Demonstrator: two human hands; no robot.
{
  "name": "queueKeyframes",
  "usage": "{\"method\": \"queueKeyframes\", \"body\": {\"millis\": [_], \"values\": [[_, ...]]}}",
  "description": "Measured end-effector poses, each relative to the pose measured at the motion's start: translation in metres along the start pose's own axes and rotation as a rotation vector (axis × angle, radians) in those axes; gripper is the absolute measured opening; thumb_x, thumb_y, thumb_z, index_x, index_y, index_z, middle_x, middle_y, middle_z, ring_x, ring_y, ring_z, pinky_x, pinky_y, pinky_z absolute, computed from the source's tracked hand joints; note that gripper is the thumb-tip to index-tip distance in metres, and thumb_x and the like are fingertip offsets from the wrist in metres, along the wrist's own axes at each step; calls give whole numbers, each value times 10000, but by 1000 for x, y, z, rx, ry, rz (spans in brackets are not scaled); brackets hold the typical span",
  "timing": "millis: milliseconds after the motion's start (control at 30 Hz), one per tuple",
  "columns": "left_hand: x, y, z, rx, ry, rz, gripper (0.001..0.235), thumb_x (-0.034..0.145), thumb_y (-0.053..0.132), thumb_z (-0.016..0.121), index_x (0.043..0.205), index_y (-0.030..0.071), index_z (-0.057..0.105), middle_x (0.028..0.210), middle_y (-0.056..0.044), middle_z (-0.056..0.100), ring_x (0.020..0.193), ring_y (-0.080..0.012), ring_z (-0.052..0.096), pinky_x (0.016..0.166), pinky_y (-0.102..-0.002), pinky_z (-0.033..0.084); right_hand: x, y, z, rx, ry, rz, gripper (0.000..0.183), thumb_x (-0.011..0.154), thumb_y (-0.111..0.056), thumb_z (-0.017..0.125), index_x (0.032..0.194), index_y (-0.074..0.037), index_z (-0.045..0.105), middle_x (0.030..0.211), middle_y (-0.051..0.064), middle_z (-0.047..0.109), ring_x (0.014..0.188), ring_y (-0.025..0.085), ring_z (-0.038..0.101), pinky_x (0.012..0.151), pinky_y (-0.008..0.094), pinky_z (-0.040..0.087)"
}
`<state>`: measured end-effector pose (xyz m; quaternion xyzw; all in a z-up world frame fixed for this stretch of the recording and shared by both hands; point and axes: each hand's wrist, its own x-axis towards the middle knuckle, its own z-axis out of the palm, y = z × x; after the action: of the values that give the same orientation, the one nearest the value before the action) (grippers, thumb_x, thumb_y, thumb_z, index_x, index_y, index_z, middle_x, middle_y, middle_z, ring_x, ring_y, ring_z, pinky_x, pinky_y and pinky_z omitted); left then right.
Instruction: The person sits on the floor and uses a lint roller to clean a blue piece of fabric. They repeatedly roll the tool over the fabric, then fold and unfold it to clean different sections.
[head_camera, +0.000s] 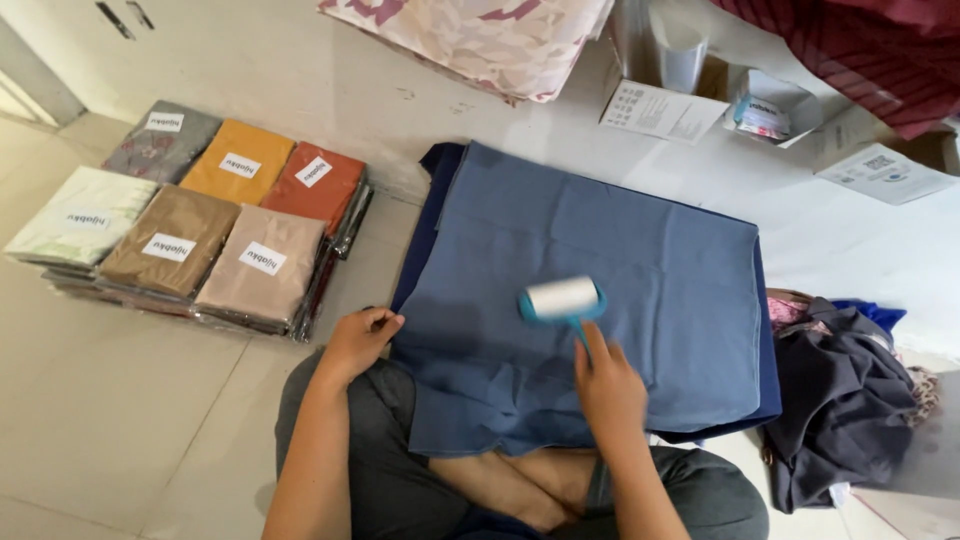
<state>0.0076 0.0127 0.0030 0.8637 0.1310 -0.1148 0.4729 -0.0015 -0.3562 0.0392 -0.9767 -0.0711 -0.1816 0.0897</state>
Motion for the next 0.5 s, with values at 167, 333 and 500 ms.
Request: {"method": "queueKeyframes", "body": {"millis": [167, 333, 500], "values": [[-3, -16, 4, -177, 73, -5, 333, 1016, 354, 644, 996, 61, 802, 877, -199, 750, 832, -282, 679, 697, -396, 547, 132, -32, 97, -36, 281, -35, 289, 1027, -346, 624, 1309, -280, 611, 801, 50, 629, 628, 278, 725, 525, 415, 587], [-7, -14, 5, -194, 94, -7, 314, 1005, 368, 666, 975, 88, 802, 828, -186, 734, 813, -279, 657, 683, -389, 522, 228, -54, 137, 83, 39, 75, 322, 1056, -334, 542, 1370, -265, 559, 966, 146, 680, 835, 411, 756, 676, 535, 623], [-7, -8, 2, -133, 64, -8, 340, 1002, 374, 650, 1038, 71, 802, 909, -239, 762, 897, -369, 710, 762, -453, 546, 170, -36, 110, 92, 53, 49, 329, 1052, -299, 560, 1379, -256, 553, 910, 138, 677, 756, 405, 752, 610, 513, 619]]}}
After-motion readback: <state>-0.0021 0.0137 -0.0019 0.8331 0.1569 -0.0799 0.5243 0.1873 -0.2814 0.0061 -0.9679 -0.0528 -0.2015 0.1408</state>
